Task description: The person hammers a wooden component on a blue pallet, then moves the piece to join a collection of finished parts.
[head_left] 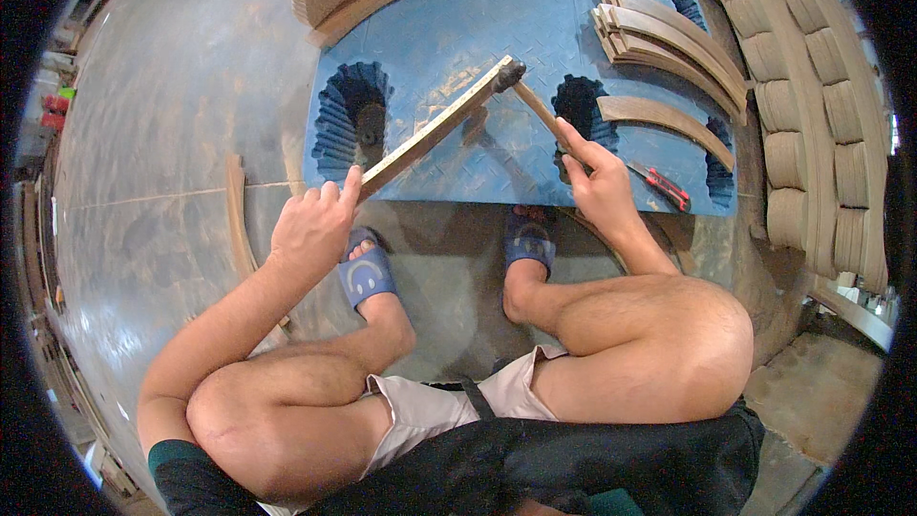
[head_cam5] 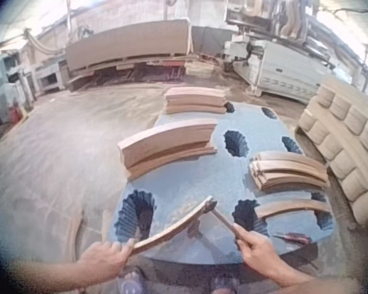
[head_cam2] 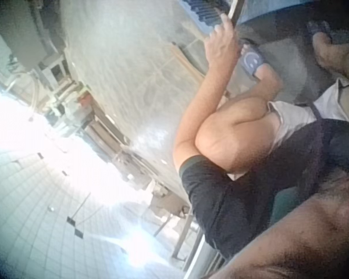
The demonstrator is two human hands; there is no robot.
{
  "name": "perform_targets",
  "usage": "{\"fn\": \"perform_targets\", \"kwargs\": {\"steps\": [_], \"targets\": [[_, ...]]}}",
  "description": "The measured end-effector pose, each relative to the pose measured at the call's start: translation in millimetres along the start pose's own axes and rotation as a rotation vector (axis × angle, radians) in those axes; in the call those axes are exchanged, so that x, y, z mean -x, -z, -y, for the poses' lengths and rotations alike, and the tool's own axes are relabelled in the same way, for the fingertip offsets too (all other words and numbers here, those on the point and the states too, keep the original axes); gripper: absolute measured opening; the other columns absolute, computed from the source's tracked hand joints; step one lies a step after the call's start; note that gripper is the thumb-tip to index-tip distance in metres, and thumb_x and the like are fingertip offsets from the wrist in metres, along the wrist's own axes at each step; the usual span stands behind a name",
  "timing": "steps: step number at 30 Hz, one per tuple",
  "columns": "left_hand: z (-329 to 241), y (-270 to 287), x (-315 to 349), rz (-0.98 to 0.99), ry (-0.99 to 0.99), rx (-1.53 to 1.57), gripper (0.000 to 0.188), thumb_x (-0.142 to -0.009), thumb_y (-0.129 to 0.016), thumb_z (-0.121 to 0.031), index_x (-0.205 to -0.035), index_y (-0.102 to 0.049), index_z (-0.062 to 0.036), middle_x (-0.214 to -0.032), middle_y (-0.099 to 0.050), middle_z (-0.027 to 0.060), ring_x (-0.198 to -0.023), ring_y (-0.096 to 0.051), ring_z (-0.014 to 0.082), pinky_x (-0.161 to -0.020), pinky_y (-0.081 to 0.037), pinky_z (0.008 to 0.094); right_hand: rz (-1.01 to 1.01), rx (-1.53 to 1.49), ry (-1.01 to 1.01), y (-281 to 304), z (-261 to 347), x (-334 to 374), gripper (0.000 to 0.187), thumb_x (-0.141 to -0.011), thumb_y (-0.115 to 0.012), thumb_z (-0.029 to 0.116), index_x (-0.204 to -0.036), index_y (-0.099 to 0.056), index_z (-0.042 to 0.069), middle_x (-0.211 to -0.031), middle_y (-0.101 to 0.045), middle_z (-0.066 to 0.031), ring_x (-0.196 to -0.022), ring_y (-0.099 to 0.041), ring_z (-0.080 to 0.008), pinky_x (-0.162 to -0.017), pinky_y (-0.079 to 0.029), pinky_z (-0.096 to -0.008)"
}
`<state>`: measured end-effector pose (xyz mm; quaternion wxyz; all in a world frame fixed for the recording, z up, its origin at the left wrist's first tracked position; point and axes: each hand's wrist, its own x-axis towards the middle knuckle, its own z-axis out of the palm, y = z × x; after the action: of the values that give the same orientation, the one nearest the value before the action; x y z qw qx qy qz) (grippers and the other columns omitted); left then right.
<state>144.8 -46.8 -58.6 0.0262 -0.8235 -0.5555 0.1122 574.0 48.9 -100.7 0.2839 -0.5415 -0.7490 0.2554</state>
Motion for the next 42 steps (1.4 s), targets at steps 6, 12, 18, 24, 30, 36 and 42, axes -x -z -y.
{"fn": "perform_targets", "kwargs": {"steps": [6,12,18,24,30,36,42], "targets": [[-2,1,0,-0.02,0.005,0.026,0.068,-0.101,-0.075,-0.03,-0.16,-0.052,-0.0055,-0.095,-0.068,0.0078,-0.085,-0.075,0.0254,-0.07,-0.058,0.0395,-0.096,-0.1,0.029,1,5,-5,0.063,-0.101,-0.072,0.001,-0.159,-0.064,0.024,-0.093,-0.07,-0.017,-0.079,-0.069,-0.0302,-0.075,-0.056,-0.0407],[-2,-1,1,0.012,0.019,0.044,0.068,-0.102,-0.074,-0.031,-0.161,-0.051,-0.0056,-0.098,-0.07,0.0092,-0.086,-0.075,0.0269,-0.071,-0.059,0.0396,-0.011,-0.112,-0.04,-4,-4,-3,0.061,-0.1,-0.072,0.001,-0.158,-0.065,0.021,-0.097,-0.074,-0.0181,-0.08,-0.071,-0.0284,-0.077,-0.057,-0.0386],[-2,2,0,0.001,0.024,0.075,0.068,-0.101,-0.075,-0.032,-0.16,-0.052,-0.0055,-0.097,-0.07,0.0092,-0.086,-0.075,0.0274,-0.071,-0.059,0.0409,-0.037,-0.203,-0.046,-9,-4,-6,0.063,-0.1,-0.072,0.002,-0.159,-0.065,0.022,-0.102,-0.077,-0.0177,-0.083,-0.071,-0.0236,-0.081,-0.057,-0.0359],[-2,5,-2,0.027,0.053,0.195,0.064,-0.101,-0.075,-0.035,-0.154,-0.056,-0.0062,-0.1,-0.074,0.0134,-0.088,-0.077,0.0337,-0.073,-0.06,0.0466,-0.05,-0.273,-0.067,2,-9,1,0.062,-0.103,-0.072,0.001,-0.161,-0.062,0.018,-0.123,-0.083,-0.0134,-0.104,-0.072,-0.0124,-0.093,-0.057,-0.032],[-10,7,-2,0.26,0.188,0.618,0.066,-0.101,-0.072,-0.052,-0.145,-0.056,-0.0062,-0.097,-0.078,0.0266,-0.092,-0.076,0.0503,-0.082,-0.061,0.0591,0.075,-0.542,-0.375,22,4,-3,0.059,-0.11,-0.07,0.012,-0.166,-0.057,0.022,-0.085,-0.064,0.0057,-0.064,-0.052,-0.0027,-0.055,-0.041,-0.0204],[-23,-33,17,0.388,0.123,0.745,0.062,-0.105,-0.068,-0.054,-0.138,-0.049,-0.0052,-0.097,-0.076,0.0306,-0.093,-0.074,0.0531,-0.082,-0.059,0.0618,0.185,-0.573,-0.538,27,-4,-1,0.058,-0.112,-0.069,0.017,-0.168,-0.055,0.025,-0.082,-0.061,0.0048,-0.062,-0.053,-0.0043,-0.052,-0.043,-0.0223],[-24,-48,31,0.525,0.062,0.787,0.054,-0.107,-0.065,-0.052,-0.124,-0.046,-0.0046,-0.093,-0.075,0.0314,-0.093,-0.074,0.0535,-0.08,-0.057,0.0628,0.198,-0.572,-0.56,19,-9,-5,0.059,-0.11,-0.069,0.016,-0.167,-0.055,0.027,-0.083,-0.062,0.0044,-0.063,-0.052,-0.0053,-0.054,-0.044,-0.0229]]}}
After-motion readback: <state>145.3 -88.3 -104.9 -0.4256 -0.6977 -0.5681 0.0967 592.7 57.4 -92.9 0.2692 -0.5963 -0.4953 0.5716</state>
